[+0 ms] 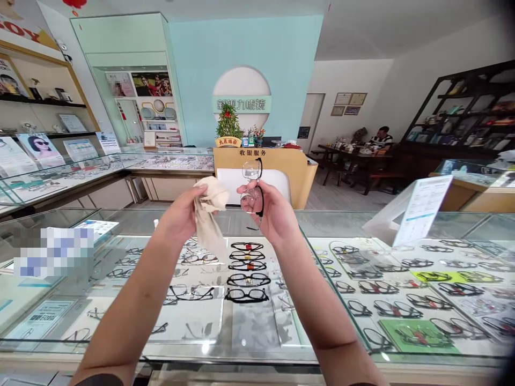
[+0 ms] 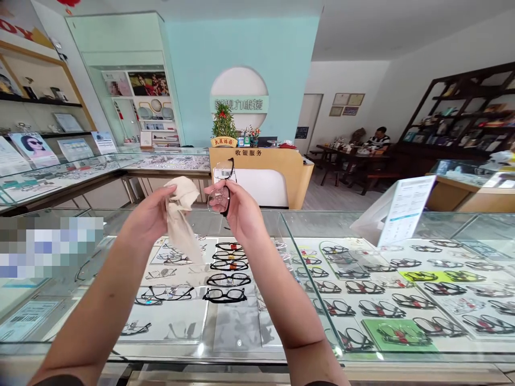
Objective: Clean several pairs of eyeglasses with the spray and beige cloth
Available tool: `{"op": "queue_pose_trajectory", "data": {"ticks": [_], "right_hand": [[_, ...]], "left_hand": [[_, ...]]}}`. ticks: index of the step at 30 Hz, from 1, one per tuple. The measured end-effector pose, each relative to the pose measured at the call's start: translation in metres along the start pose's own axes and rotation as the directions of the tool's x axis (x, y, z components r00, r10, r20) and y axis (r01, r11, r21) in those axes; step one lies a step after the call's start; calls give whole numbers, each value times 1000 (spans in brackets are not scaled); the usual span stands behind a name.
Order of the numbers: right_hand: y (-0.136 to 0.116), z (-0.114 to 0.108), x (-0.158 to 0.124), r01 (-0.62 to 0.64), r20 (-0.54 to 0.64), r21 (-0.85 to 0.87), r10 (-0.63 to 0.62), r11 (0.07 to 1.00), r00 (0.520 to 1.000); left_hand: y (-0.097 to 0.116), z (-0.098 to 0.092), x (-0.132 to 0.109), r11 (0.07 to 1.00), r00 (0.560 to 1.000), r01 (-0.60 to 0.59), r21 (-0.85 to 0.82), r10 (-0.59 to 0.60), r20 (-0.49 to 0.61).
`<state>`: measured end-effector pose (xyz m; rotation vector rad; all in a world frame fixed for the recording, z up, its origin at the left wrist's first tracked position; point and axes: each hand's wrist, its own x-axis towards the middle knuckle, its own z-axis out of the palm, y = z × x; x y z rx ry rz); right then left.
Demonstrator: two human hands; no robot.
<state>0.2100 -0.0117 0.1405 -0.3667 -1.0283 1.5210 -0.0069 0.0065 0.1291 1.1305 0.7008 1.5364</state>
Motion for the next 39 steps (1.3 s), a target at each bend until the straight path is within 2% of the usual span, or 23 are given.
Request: {"op": "queue_pose_trajectory", "data": {"ticks": [3,6,9,14,18,22,26,29,35,39], "right_hand": [[-4,-4,1,22,-7,-10,-22,1000,1000],[-4,-5,3,31,-14,-23,-31,999,999],[0,-4,6,67,-36,-51,-68,996,997],[8,-4,8,122,-76,-97,-130,988,989],[14,-6,10,122,-95,-141,-136,982,986],[21,-8,14,173,-120,-179,-196,969,973],[24,-9,16,183,-165,-202,-218,962,962],[24,-8,16,192,-183,-211,-231,959,956],[22,-7,15,187,-174,-221,-227,957,958],[22,-7,15,176,-160,-203,-210,963,965]], "left_hand": [[-8,26,1,998,999,-21,-51,19,-30],[-14,35,0,998,999,-34,-43,33,-25],[-19,33,0,996,995,-81,37,83,-52],[-26,21,4,933,965,-225,282,253,-67],[-29,19,7,894,958,-239,379,281,-58],[-29,19,7,896,967,-219,386,252,-38],[-27,17,8,931,987,-155,330,157,20],[-27,19,7,943,989,-150,296,144,43],[-31,24,5,928,972,-233,292,235,29],[-33,27,1,847,920,-376,377,390,42]]}}
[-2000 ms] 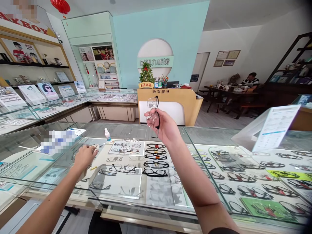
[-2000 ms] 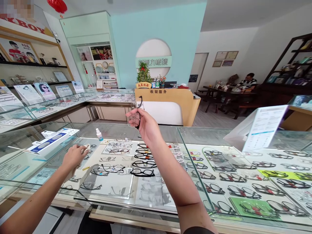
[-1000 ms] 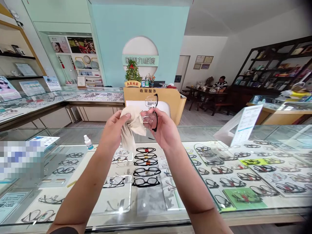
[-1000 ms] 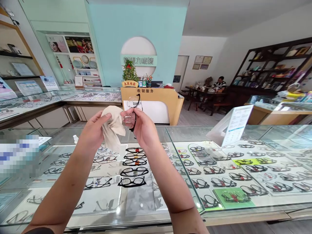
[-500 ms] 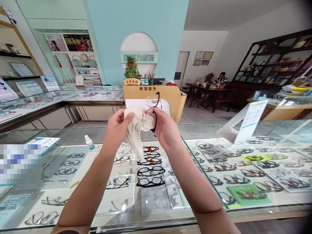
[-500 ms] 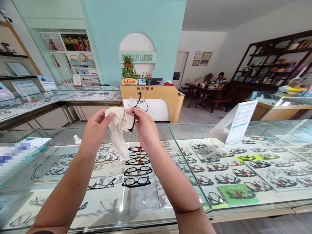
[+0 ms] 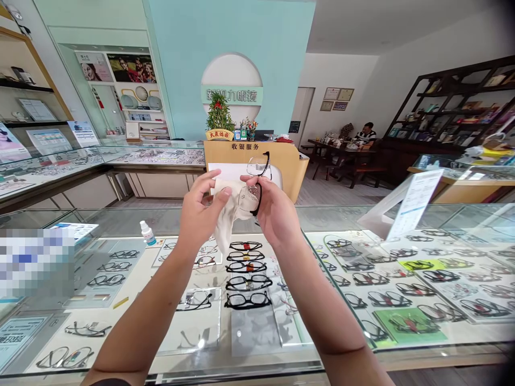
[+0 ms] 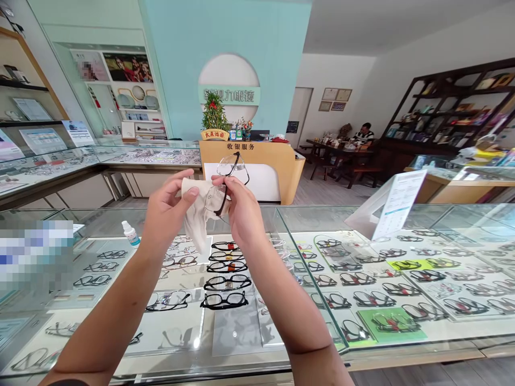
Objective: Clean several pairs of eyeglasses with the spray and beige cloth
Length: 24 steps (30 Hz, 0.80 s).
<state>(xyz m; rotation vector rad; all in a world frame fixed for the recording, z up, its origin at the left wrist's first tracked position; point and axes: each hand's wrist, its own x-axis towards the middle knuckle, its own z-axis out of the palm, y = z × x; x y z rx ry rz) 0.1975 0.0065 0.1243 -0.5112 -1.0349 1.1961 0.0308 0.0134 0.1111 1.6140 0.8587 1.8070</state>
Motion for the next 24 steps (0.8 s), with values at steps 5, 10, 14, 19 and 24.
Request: {"op": "queue_pose_trajectory", "data": {"ticks": [5,10,14,19,24], "right_hand": [[4,0,1,2,8,36,-2,999,1000],[8,0,3,28,1,4,-28,1000,1000],[9,4,2,44,-1,-19,-45,999,999],[9,6,-1,44,-4,-40,-44,998,999],[11,5,-3,17,36,-64,-15,998,999]], "left_hand": [[5,4,-5,999,999,24,-41,-25,-20],[4,5,-7,999,995,-37,17,38,-92],[1,6,-11,988,982,-94,123,112,-150],[1,4,-10,994,979,-61,91,77,-187],[5,-1,-2,1000,971,-15,-20,9,-240]]}}
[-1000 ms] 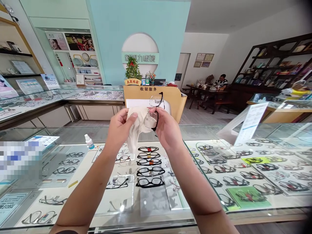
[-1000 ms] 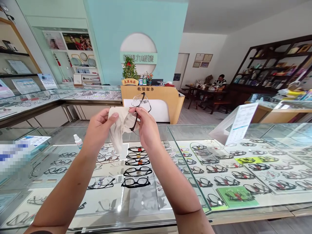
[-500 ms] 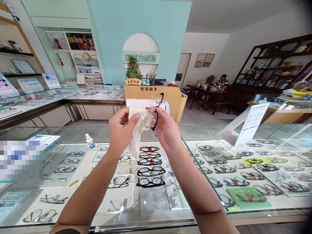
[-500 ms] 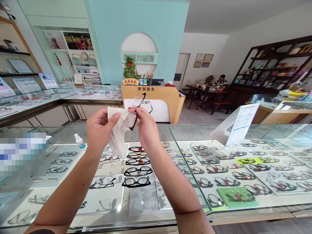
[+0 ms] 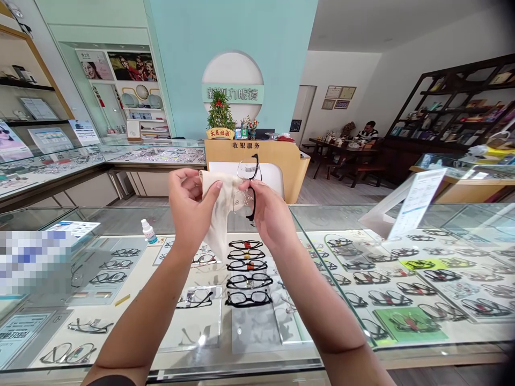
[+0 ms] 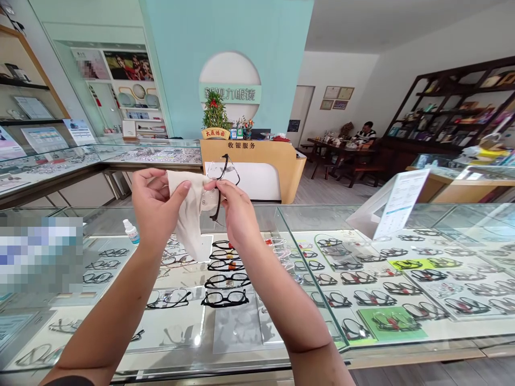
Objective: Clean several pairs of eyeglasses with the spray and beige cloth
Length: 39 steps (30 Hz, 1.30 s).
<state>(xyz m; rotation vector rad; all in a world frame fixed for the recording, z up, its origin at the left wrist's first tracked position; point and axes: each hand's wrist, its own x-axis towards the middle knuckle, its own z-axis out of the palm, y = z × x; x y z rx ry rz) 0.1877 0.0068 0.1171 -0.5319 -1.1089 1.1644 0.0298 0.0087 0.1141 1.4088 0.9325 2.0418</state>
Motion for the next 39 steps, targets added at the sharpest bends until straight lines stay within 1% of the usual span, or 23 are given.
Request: {"op": "queue_pose_trajectory", "data": {"ticks": [3,6,9,13,15,20,24,29,32,36,39], "right_hand": [[3,1,0,0,17,-8,0,1000,1000],[5,3,-1,-12,32,-49,13,999,999],[5,4,-3,-27,44,-94,31,995,999],[5,5,-3,-22,67,-118,30,993,997],[5,5,-3,-22,67,-113,30,993,997],[5,4,-2,-40,54,-115,46,993,997],[7,4,-1,-62,53,-112,68,992,996],[7,5,-1,-66,47,-70,70,995,996],[7,5,0,-52,27,-49,54,997,998],[9,3,3,-22,-31,-32,21,999,999],[9,2,4,3,-61,-26,-4,1000,998]], "left_hand": [[2,-1,3,1000,999,27,4,-28,32],[2,-1,3,998,999,-28,47,26,43],[0,-2,0,992,993,-94,86,87,81],[-1,-3,-2,978,986,-121,170,100,130],[-2,-4,-1,977,988,-122,175,103,114],[-4,-8,9,983,994,-110,149,106,32],[-5,-11,11,975,991,-133,176,131,22],[-4,-10,8,979,993,-117,167,116,16],[-2,-6,2,976,990,-137,172,129,53],[2,1,-8,969,982,-145,199,116,148],[2,5,-13,964,969,-182,194,142,202]]}}
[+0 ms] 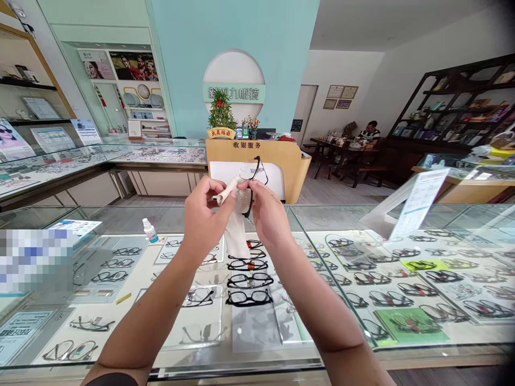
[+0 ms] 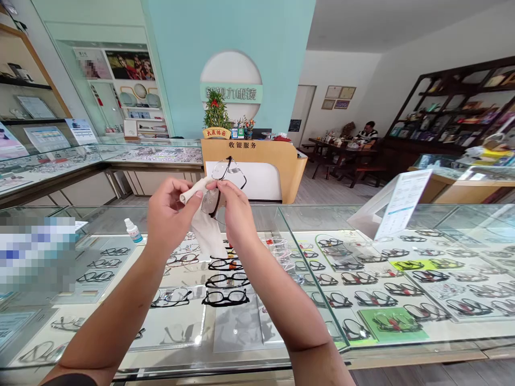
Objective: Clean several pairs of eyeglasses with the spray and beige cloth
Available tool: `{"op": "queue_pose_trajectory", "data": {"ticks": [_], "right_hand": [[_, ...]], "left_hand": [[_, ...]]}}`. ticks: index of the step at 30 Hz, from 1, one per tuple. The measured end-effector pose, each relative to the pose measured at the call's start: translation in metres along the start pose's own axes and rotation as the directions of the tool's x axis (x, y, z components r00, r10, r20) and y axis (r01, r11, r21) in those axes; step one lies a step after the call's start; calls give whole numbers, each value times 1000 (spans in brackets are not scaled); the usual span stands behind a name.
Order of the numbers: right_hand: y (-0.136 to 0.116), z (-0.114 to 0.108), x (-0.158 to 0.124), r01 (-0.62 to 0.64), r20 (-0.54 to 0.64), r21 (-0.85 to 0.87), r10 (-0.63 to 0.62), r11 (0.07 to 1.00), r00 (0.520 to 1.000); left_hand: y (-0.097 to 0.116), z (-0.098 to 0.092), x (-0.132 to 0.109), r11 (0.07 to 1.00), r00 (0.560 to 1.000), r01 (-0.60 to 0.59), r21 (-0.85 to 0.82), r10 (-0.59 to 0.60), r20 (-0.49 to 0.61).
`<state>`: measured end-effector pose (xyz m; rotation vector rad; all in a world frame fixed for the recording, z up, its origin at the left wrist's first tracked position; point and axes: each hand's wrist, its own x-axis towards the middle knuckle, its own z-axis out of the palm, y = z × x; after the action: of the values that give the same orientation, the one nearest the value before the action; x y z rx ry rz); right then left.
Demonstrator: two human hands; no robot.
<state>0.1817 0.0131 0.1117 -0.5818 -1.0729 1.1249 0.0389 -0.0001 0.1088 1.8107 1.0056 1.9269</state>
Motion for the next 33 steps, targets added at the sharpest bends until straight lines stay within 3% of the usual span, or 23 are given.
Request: {"op": "queue_pose_trajectory", "data": {"ticks": [9,13,17,21,25,28,31,33], "right_hand": [[4,4,-2,-6,-26,58,8,998,1000],[4,6,-1,15,-22,77,-13,997,1000],[6,6,-1,18,26,118,-21,993,999],[7,4,-1,35,70,145,-45,989,996],[5,2,-1,64,61,116,-71,991,996],[5,1,-1,72,67,103,-79,992,995],[7,0,-1,38,80,88,-46,995,996],[8,1,0,2,89,97,-11,995,996]], "left_hand": [[0,4,-7,992,987,-128,-6,128,92],[2,3,-7,979,976,-158,-127,174,130],[-1,4,-4,976,993,11,-215,15,121],[-4,6,0,932,973,201,-300,-156,168],[-3,4,4,856,880,431,-285,-328,344],[-1,0,6,826,795,514,-232,-358,490],[1,-2,7,820,762,526,-224,-338,552],[1,-2,7,802,763,539,-256,-336,552]]}}
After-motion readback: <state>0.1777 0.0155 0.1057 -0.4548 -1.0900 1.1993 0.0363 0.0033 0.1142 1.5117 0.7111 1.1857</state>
